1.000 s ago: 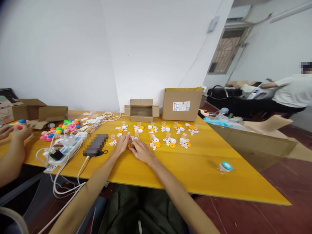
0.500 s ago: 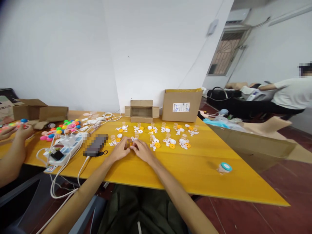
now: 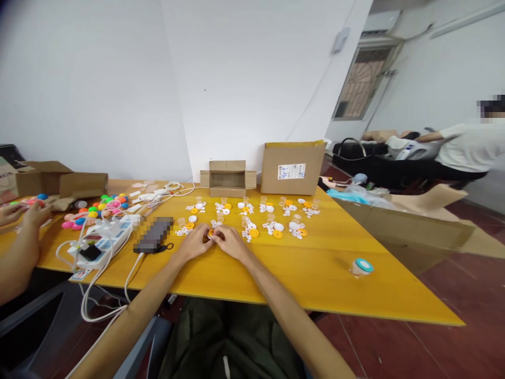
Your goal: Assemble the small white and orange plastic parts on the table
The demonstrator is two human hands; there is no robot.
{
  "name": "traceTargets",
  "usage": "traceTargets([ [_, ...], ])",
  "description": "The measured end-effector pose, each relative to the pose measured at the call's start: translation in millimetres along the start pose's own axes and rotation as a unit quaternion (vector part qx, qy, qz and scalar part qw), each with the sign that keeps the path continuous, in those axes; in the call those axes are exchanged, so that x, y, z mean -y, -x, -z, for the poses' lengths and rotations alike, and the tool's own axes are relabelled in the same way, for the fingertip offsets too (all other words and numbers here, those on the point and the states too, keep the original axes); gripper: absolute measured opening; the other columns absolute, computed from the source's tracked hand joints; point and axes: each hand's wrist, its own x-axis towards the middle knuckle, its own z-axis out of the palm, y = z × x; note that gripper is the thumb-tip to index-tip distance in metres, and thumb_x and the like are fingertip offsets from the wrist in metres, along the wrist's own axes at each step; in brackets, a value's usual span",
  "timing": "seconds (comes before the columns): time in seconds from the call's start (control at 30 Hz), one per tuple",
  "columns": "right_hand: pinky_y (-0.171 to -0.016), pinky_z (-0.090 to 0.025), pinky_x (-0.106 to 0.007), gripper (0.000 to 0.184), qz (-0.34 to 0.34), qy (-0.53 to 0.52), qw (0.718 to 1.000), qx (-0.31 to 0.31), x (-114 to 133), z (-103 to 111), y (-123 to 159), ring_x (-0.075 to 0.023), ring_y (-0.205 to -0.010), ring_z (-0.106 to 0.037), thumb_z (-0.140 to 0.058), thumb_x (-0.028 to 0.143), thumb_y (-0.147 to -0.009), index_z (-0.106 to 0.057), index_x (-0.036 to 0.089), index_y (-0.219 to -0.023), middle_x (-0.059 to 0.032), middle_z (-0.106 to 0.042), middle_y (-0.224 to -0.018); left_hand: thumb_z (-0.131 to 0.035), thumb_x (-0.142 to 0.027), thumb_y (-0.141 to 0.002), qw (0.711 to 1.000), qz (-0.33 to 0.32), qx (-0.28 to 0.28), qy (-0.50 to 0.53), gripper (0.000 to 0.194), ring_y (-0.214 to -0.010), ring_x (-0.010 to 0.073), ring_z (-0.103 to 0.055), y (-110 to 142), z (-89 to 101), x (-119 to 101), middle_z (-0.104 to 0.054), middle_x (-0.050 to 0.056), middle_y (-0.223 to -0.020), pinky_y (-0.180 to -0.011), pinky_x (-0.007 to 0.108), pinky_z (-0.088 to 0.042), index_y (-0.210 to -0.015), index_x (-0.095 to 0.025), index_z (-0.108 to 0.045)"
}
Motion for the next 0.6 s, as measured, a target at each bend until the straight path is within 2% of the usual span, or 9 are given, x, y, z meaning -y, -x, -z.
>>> traceTargets([
  [0.33, -0.070, -0.051, -0.028, 0.020, 0.002, 0.010, 1.000, -0.010, -3.1, 0.2, -0.3, -0.0165, -0.071, -0.062, -0.063, 0.029, -0.090, -0.063, 0.022, -0.071, -0.0009, -0.069, -0.077, -0.063, -0.033, -0.085, 1.000, -0.002, 0.010, 0.005, 0.015, -0.088, 0.0225, -0.063, -0.2, -0.7, 2.2, -0.066, 0.003, -0.094, -0.078, 0.033, -0.046, -0.097, -0.025, -0.060],
  [0.6, -0.072, -0.051, -0.029, 0.018, 0.010, 0.023, 1.000, -0.009, -3.9, 0.4, 0.4, -0.0170, -0.074, -0.063, -0.063, 0.025, -0.090, -0.062, 0.022, -0.072, -0.0014, -0.070, -0.080, -0.062, -0.032, -0.086, 1.000, -0.008, 0.000, 0.008, 0.009, -0.081, 0.0210, -0.062, -0.2, 0.3, 0.4, -0.065, 0.002, -0.088, -0.073, 0.031, -0.045, -0.091, -0.025, -0.060],
])
